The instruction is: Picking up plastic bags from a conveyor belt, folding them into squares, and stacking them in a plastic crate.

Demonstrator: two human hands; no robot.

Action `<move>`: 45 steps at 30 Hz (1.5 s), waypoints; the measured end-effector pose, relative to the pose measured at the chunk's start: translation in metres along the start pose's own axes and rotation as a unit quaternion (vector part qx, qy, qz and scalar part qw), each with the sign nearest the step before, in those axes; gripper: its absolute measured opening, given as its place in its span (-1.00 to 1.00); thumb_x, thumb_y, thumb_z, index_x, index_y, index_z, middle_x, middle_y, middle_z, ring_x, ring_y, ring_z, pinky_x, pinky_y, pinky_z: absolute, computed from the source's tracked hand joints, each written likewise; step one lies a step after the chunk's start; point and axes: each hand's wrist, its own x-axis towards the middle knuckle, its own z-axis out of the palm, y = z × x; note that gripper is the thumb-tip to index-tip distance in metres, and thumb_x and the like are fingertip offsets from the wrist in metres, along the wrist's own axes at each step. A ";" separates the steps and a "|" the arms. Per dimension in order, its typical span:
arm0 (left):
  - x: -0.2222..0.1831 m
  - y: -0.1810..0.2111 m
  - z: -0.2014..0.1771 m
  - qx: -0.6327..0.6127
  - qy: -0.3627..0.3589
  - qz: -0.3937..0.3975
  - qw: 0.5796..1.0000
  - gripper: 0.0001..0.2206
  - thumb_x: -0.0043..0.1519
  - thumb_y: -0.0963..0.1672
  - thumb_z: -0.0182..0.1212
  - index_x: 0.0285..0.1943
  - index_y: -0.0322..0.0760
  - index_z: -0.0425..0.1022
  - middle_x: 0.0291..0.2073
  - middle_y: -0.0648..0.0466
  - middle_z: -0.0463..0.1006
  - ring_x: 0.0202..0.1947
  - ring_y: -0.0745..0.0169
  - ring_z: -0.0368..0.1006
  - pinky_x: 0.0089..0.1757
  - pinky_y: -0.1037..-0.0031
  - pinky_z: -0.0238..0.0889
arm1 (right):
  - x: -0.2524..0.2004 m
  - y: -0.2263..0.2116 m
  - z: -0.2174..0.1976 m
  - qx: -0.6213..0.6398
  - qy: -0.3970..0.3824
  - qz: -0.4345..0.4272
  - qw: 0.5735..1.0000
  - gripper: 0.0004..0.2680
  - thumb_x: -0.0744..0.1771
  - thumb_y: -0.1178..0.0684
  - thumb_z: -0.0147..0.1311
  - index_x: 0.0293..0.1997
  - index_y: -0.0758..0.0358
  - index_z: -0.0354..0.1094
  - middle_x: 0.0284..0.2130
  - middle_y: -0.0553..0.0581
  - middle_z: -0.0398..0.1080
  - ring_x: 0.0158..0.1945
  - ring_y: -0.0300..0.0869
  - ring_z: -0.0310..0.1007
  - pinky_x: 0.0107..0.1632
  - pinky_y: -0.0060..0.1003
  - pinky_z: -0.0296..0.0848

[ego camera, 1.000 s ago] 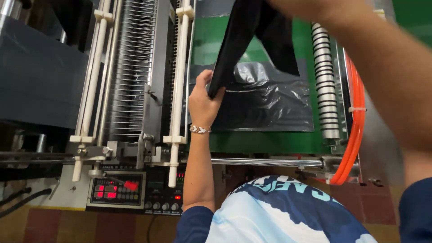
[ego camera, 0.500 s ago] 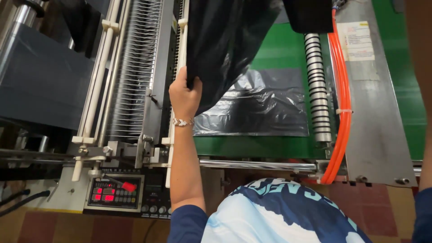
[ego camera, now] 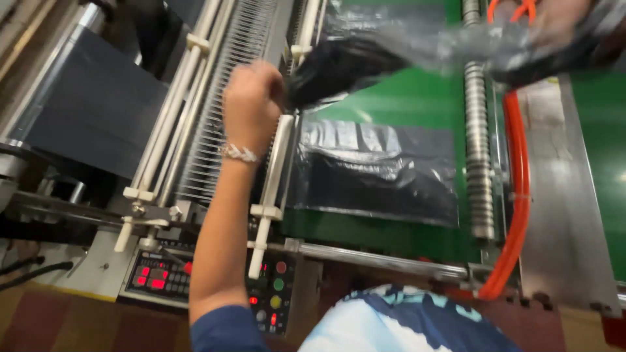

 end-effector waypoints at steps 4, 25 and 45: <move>-0.066 0.011 0.101 0.020 -0.116 -0.020 0.993 -0.82 -0.02 -0.20 0.20 -0.38 0.08 0.42 -0.64 0.27 0.37 -0.41 -0.01 0.31 -0.57 0.14 0.04 | 0.184 0.007 0.061 0.007 -0.067 0.031 0.997 -0.77 0.20 0.32 0.14 -0.15 0.31 0.64 -0.47 0.16 0.39 -0.48 -0.15 0.31 -0.44 -0.31 0.37; -0.300 0.049 0.273 0.182 -0.364 -0.241 0.881 -0.75 0.21 -0.21 -0.10 -0.37 -0.25 0.56 -0.47 -0.08 0.47 -0.33 -0.19 0.35 -0.38 0.08 0.13 | 0.561 0.127 0.248 -0.253 -0.161 0.441 0.845 -0.63 0.39 -0.06 0.00 0.39 -0.02 0.18 0.38 -0.02 0.12 0.40 0.07 0.04 0.28 0.46 -0.23; -0.171 0.032 0.250 0.153 -0.413 -0.373 0.816 -0.26 0.18 0.13 0.09 0.50 -0.21 0.05 0.50 -0.12 -0.04 0.49 -0.40 -0.38 0.16 -0.49 -0.22 | 0.414 0.036 0.156 -0.104 -0.382 0.218 0.892 -0.47 0.34 -0.40 0.00 0.34 0.17 0.28 0.21 0.29 0.34 0.35 0.01 0.25 0.30 -0.09 0.24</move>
